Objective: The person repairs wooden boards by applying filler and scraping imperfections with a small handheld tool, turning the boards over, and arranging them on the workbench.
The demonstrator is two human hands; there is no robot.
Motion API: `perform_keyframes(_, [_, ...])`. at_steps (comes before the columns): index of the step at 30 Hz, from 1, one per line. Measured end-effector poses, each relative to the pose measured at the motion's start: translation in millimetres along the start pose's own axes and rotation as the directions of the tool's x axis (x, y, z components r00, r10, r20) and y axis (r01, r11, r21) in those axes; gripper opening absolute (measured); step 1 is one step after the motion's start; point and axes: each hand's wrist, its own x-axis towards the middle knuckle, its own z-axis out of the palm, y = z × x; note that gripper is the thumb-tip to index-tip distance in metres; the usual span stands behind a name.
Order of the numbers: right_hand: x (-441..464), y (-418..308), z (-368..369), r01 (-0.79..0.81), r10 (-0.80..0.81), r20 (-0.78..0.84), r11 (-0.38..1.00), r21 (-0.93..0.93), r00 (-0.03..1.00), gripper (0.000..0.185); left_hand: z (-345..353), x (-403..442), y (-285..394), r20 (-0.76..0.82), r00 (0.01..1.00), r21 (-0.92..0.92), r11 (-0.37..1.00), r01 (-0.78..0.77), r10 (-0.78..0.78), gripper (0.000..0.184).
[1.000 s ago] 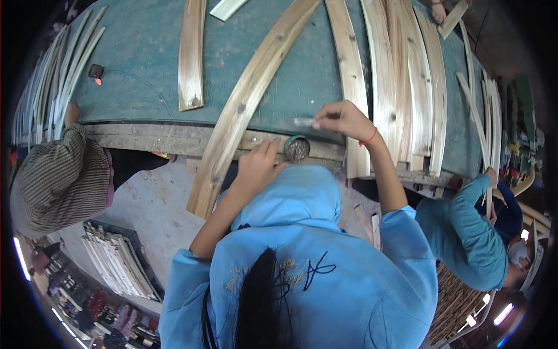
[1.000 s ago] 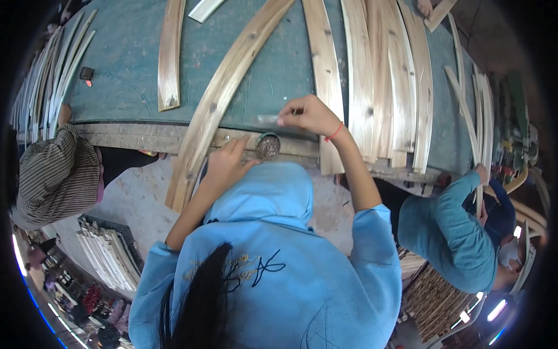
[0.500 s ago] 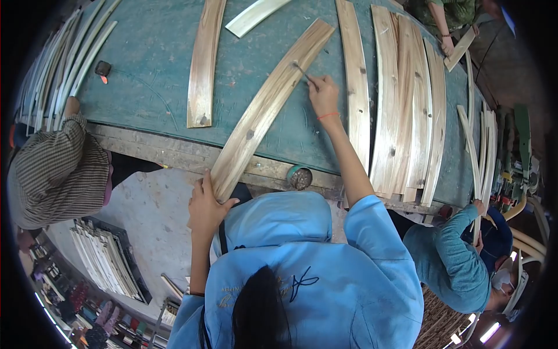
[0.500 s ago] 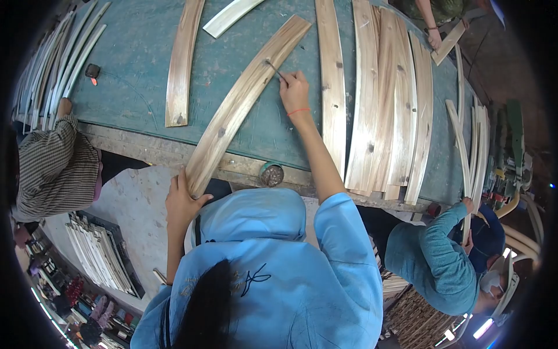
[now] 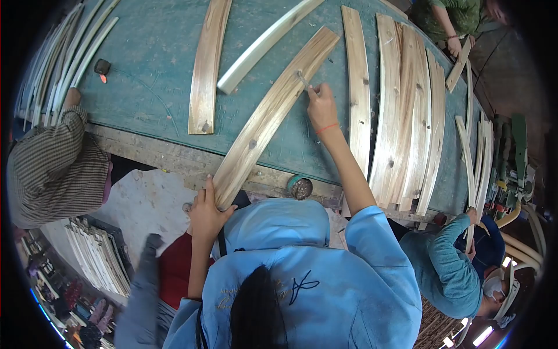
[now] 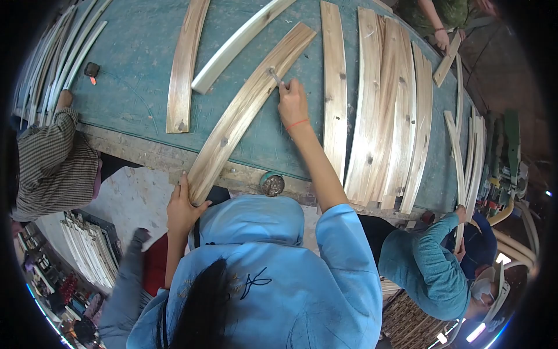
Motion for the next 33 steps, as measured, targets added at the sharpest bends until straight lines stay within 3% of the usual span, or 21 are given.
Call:
perform_keyframes(4, [-2,1,-15,-0.05,0.047,0.044,0.997,0.065,0.998,0.016,2,0,0,-0.028,1.0,-0.011,1.0,-0.004,0.003,0.108])
perform_keyframes(6, [1,4,-18,-0.199,0.206,-0.012,0.954,0.223,0.978,0.015,3,-1,0,-0.037,0.999,-0.021,1.0,0.0,-0.001,0.107])
perform_keyframes(10, [10,14,1,-0.204,0.239,-0.099,0.939,0.276,0.966,0.014,5,-2,-1,-0.055,0.998,-0.028,0.999,-0.028,0.026,0.106])
perform_keyframes(13, [13,14,9,-0.18,0.22,-0.087,0.926,0.331,0.972,0.016,2,-2,1,-0.06,0.998,-0.019,0.999,-0.031,0.03,0.107])
perform_keyframes(19, [12,32,0,-0.003,0.015,-0.041,0.964,0.267,0.999,0.017,4,-2,0,-0.061,0.998,-0.011,0.999,-0.03,0.03,0.108])
perform_keyframes(22, [19,39,-8,-0.02,0.016,0.015,0.915,0.402,1.0,0.016,8,-2,-3,-0.075,0.997,-0.005,0.999,-0.037,0.037,0.108])
perform_keyframes(24, [22,36,-11,-0.267,0.258,0.085,0.847,0.46,0.963,0.017,8,-2,-3,-0.086,0.995,-0.003,0.999,-0.045,0.045,0.108])
perform_keyframes(27, [21,38,0,-0.148,0.151,0.019,0.92,0.363,0.988,0.018,7,-3,-1,-0.083,0.996,-0.012,0.999,-0.042,0.041,0.108])
perform_keyframes(31, [21,40,-3,-0.011,0.009,0.007,0.927,0.375,1.0,0.015,8,-2,1,-0.051,0.999,-0.008,1.0,-0.017,0.016,0.109])
perform_keyframes(33, [19,36,-17,-0.452,0.249,0.387,0.623,0.638,0.888,0.013,8,-5,1,-0.03,1.0,0.002,1.0,0.005,-0.005,0.109])
